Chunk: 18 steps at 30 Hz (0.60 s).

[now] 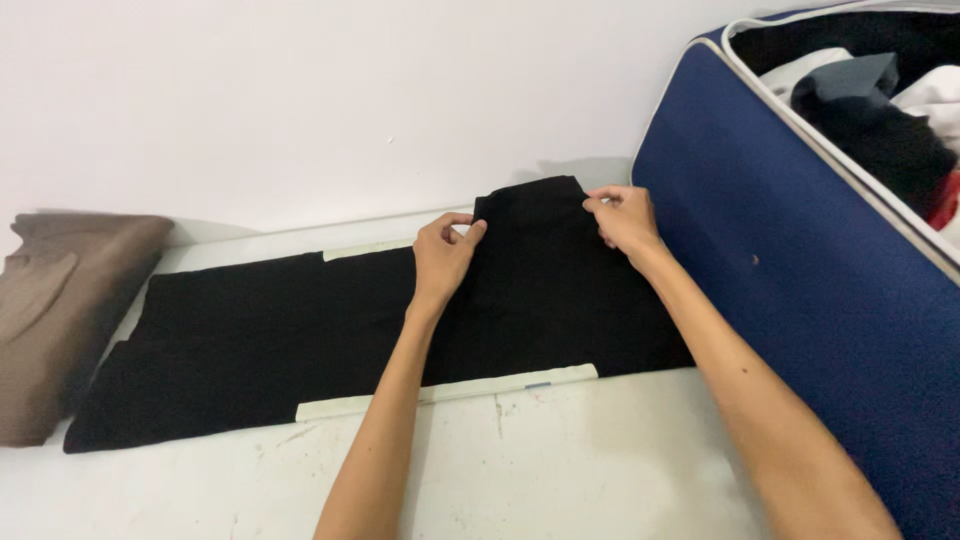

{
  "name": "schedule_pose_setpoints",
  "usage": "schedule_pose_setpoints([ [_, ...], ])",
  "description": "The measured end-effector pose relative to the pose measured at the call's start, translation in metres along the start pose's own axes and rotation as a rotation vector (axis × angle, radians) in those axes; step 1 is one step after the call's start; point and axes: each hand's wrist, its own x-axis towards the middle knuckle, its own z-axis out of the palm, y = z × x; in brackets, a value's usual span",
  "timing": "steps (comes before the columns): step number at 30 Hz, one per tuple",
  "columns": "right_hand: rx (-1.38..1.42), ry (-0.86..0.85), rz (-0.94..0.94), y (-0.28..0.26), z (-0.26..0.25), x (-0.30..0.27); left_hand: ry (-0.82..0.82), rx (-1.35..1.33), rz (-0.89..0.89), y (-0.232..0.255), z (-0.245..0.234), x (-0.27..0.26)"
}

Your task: The person folds a black long-sleeved shirt on a white surface. They smooth the fabric, fold the sleeves inward, fold the shirt in half lengthwise, and then fold it into thirds to create a compact rectangle.

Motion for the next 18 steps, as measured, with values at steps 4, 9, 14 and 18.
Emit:
schedule_pose_setpoints([
  [4, 0.255, -0.119, 0.030, -0.012, -0.023, -0.041, -0.215, -0.225, -0.131, 0.026, -0.012, -0.028],
  [9, 0.549, -0.253, 0.001, -0.005, -0.045, -0.090, -0.508, -0.332, -0.236, 0.037, -0.032, -0.063],
  [14, 0.403, -0.232, 0.239, 0.020, -0.059, -0.141, -0.872, -0.438, -0.209, 0.005, -0.051, -0.088],
  [18, 0.276, -0.093, 0.293, 0.020, -0.054, -0.150, -0.737, -0.485, -0.285, 0.004, -0.048, -0.090],
])
